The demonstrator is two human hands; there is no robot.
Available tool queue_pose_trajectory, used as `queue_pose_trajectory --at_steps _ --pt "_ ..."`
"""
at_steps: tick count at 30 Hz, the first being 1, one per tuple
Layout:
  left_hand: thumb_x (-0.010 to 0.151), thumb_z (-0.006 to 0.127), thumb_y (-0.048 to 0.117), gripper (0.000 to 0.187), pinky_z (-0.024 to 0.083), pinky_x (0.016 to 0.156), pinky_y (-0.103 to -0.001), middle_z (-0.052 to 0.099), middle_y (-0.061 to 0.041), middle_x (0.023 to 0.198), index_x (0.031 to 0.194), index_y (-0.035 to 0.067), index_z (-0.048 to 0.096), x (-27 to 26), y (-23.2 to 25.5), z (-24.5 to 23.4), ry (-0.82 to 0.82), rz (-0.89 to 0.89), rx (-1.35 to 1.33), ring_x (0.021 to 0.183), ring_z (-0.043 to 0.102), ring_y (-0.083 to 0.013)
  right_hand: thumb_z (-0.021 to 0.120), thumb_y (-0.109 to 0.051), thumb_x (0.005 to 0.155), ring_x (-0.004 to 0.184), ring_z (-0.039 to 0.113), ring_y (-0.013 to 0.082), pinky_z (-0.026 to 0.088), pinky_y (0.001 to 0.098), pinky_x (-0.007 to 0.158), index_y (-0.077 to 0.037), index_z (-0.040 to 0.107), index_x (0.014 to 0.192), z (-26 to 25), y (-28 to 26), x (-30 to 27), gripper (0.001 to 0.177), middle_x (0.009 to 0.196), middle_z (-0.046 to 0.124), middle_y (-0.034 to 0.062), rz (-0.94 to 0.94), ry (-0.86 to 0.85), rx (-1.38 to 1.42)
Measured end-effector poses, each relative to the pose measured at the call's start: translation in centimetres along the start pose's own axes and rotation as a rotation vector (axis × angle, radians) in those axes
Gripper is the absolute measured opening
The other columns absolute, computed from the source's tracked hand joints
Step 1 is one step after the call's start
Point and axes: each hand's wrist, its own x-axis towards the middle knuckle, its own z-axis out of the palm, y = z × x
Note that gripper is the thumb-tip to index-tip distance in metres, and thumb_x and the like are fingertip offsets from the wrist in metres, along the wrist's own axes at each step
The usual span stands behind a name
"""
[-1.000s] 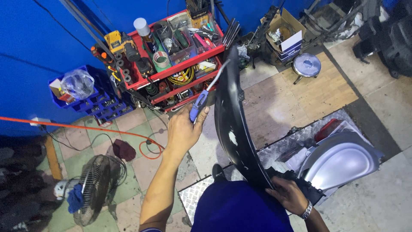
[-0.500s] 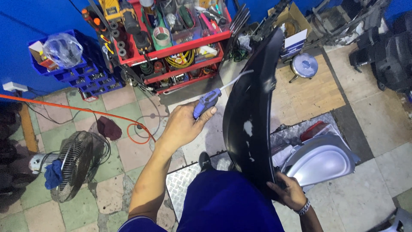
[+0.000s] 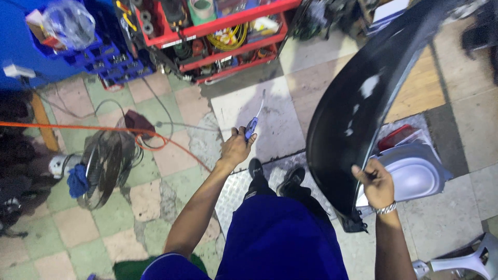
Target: Cleaning and drying a motorcycle fairing using an air blow gun and a small hand tool.
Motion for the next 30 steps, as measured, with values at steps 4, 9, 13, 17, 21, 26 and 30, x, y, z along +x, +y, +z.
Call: queue_pose_trajectory --at_steps 4,9,13,17,21,26,30 --pt "0.107 0.034 0.053 0.062 0.048 0.102 -0.059 0.064 -0.021 0.122 0.142 0.002 0.039 7.0 -10.4 11.3 -0.166 -0.200 0.072 0.118 0.066 -0.0418 0.082 -0.012 0.097 0.067 0.044 0.0044 0.036 0.0200 0.068 -0.012 0.056 0.086 2.3 5.6 4.6 0.028 0.068 0.048 -0.0076 0.035 0.161 0.007" --pt "0.104 0.032 0.047 0.075 0.026 0.115 -0.059 0.056 -0.026 0.138 0.161 0.002 0.015 14.5 -23.0 22.6 -0.276 -0.508 0.069 0.127 0.054 -0.0438 0.076 0.003 0.101 0.075 0.029 0.0103 0.027 0.0277 0.073 -0.016 0.028 0.078 7.5 10.9 9.6 0.056 0.080 0.028 -0.0043 -0.004 0.285 -0.027" --pt "0.102 0.037 0.052 0.064 0.038 0.105 -0.055 0.059 -0.022 0.135 0.154 0.015 0.027 19.5 -30.3 28.1 -0.230 -0.735 0.133 0.126 0.052 -0.0460 0.071 0.004 0.100 0.077 0.046 -0.0009 0.037 0.0175 0.074 -0.018 0.061 0.110 10.0 20.1 11.4 0.027 0.085 0.056 -0.0113 0.292 0.477 0.166" --pt "0.093 0.045 0.012 0.076 0.025 0.117 -0.051 0.056 -0.014 0.143 0.160 0.001 0.011 23.9 -39.4 33.2 -0.288 -0.718 0.379 0.133 0.051 -0.0299 0.057 0.003 0.103 0.132 0.060 0.0198 0.051 0.0392 0.122 -0.022 0.057 0.141 12.1 27.1 12.5 0.046 0.148 0.061 0.0053 0.246 0.393 0.283" --pt "0.097 0.049 0.034 0.064 0.035 0.109 -0.056 0.067 -0.016 0.130 0.153 0.006 0.033 26.8 -47.9 37.4 -0.180 -0.797 0.357 0.118 0.064 -0.0345 0.066 -0.009 0.116 0.117 0.068 0.0144 0.062 0.0406 0.122 -0.022 0.063 0.107 12.6 35.2 11.7 0.016 0.125 0.070 0.0006 0.389 0.508 0.134" --pt "0.101 0.032 0.049 0.064 0.027 0.110 -0.062 0.062 -0.018 0.138 0.153 0.013 0.037 24.4 -48.9 37.9 -0.238 -0.679 0.065 0.132 0.055 -0.0388 0.096 -0.022 0.089 0.101 0.081 0.0095 0.074 0.0272 0.100 -0.020 0.078 0.082 14.7 33.4 11.2 0.020 0.101 0.081 -0.0053 0.692 0.766 0.261" --pt "0.101 0.046 0.026 0.047 0.041 0.100 -0.060 0.056 -0.014 0.135 0.145 0.014 0.035 24.1 -45.4 35.1 -0.176 -0.692 0.143 0.125 0.052 -0.0381 0.098 -0.023 0.097 0.096 0.073 0.0124 0.056 0.0251 0.066 -0.022 0.067 0.123 13.1 35.9 9.9 0.041 0.123 0.073 -0.0022 0.614 0.774 0.081"
